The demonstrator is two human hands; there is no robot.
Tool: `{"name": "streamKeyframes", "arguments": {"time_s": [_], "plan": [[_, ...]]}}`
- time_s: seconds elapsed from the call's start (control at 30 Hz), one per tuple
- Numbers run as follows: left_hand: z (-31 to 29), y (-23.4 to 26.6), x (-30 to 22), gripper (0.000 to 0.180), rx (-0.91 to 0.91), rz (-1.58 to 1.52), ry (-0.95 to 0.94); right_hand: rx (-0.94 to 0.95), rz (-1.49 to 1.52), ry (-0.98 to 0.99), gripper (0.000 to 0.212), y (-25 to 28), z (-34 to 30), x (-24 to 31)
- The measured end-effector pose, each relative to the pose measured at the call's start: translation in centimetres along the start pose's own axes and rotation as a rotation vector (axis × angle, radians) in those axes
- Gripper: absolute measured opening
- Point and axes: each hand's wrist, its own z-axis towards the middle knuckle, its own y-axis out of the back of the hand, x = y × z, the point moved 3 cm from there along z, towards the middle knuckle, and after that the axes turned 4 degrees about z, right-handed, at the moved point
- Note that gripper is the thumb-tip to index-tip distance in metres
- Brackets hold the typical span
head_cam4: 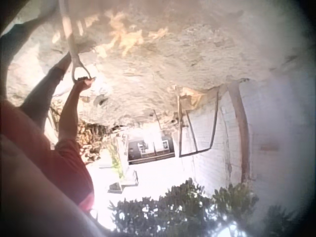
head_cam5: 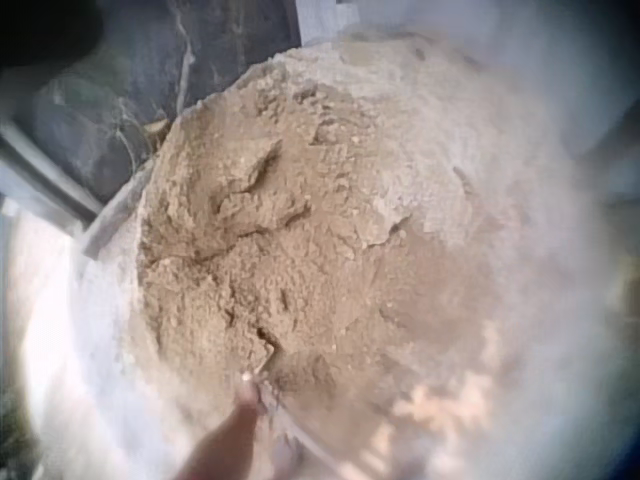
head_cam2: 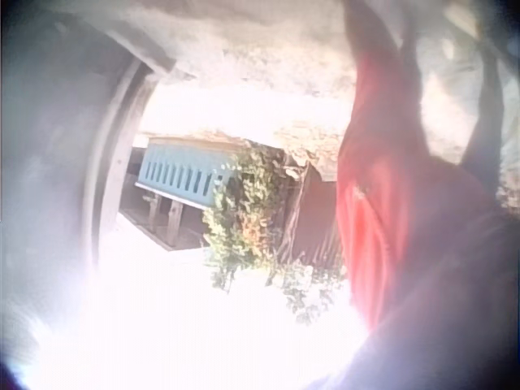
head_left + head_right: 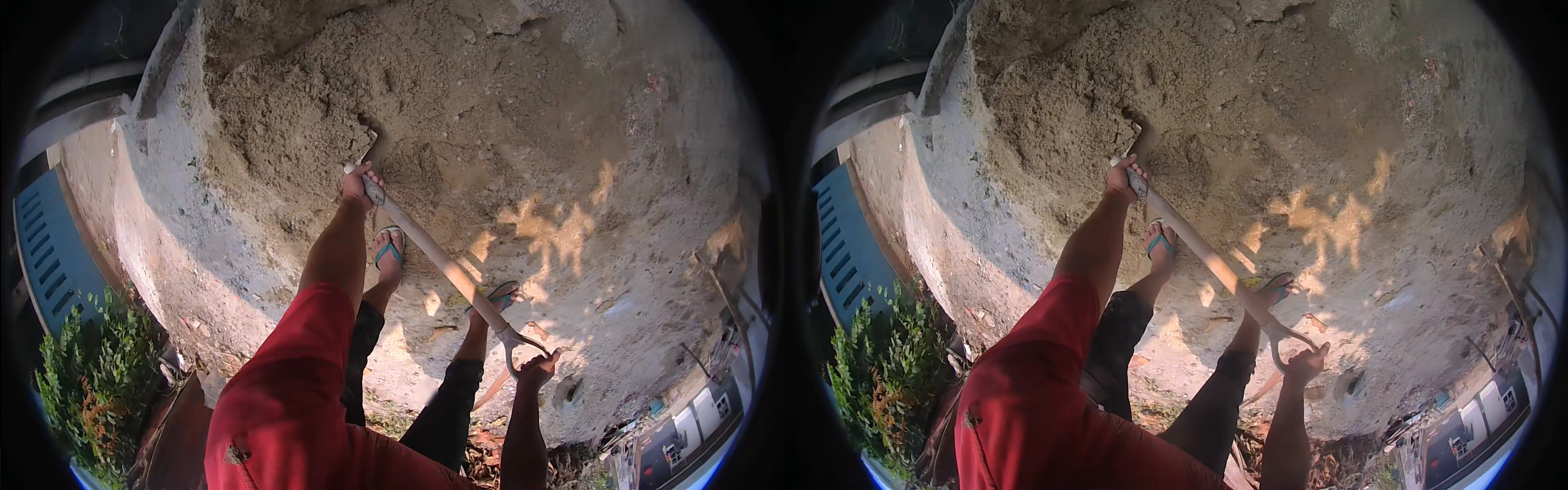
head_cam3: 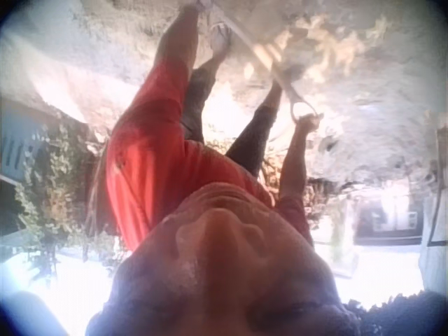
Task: The person uses a shovel to scoop sand from a pile and toss it against a mesh screen leaning against a wooden frame.
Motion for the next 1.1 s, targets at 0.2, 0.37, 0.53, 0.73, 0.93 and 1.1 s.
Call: {"name": "streamKeyframes", "arguments": {"time_s": [0.2,0.37,0.53,0.73,0.93,1.1], "plan": [[-10.6,0.4,1.9,0.014,0.026,-0.05,0.094,-0.044,-0.186,0.295,0.056,7.6,-2.9,7.2],[-22.3,1.9,3.5,0.025,-0.036,-0.035,0.106,0.131,-0.324,0.446,0.037,16.6,-5.0,12.8],[-31.9,3.2,4.0,0.031,-0.214,0.027,0.121,0.267,-0.457,0.447,0.043,21.9,-8.2,19.1],[-37.6,2.4,6.9,0.024,-0.479,0.154,0.01,0.402,-0.498,0.297,0.051,26.3,-0.6,21.1],[-41.4,-16.1,13.2,0.016,-0.444,0.843,0.051,0.359,-0.31,0.095,0.053,38.6,7.6,20.4],[-36.8,-39.8,21.6,0.017,-0.328,0.922,-0.055,0.259,0.132,-0.22,0.053,48.0,8.6,13.5]]}}
